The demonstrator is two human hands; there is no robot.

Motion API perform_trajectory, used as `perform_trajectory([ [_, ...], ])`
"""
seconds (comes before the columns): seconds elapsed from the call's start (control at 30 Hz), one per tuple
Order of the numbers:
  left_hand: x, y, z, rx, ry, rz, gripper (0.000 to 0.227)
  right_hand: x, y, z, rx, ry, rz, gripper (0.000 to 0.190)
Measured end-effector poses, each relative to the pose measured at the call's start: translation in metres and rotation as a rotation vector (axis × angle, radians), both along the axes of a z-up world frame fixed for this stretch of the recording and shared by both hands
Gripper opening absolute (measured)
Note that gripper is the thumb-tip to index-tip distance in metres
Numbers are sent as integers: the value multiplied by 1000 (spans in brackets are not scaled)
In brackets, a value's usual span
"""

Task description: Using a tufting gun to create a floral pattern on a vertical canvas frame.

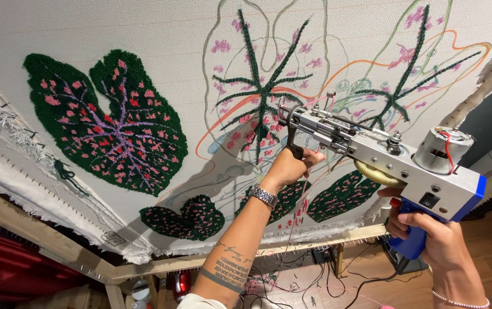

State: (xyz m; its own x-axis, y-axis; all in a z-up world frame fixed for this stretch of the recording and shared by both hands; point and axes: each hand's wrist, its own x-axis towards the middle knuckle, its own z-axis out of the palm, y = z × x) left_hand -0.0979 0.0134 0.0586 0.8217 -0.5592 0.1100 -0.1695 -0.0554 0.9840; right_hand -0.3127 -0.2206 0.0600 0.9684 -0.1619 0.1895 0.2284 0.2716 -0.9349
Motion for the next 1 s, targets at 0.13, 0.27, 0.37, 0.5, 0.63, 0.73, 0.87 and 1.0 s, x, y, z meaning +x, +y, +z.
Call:
perform_trajectory([
  [0.13,20,-7,-20,-86,-26,-42,30,4,4,-1,4,28,-28,48],
  [0.27,21,-6,-15,-107,2,-15,37,8,13,5,13,61,-30,50],
  [0.37,24,-6,-17,-169,25,-25,38,10,19,10,8,60,-35,49],
  [0.5,21,-4,-12,-142,7,6,38,12,21,10,12,54,-32,48],
  [0.63,50,-17,-51,-316,-90,-71,37,14,24,12,15,74,-36,49],
  [0.73,43,-11,-37,-289,-106,-51,39,17,29,15,13,48,-11,48],
  [0.87,34,-4,-12,-127,34,61,40,20,42,17,-22,55,-56,42],
  [1.0,57,-5,-26,-130,8,97,38,29,52,8,-32,1,-60,34],
])
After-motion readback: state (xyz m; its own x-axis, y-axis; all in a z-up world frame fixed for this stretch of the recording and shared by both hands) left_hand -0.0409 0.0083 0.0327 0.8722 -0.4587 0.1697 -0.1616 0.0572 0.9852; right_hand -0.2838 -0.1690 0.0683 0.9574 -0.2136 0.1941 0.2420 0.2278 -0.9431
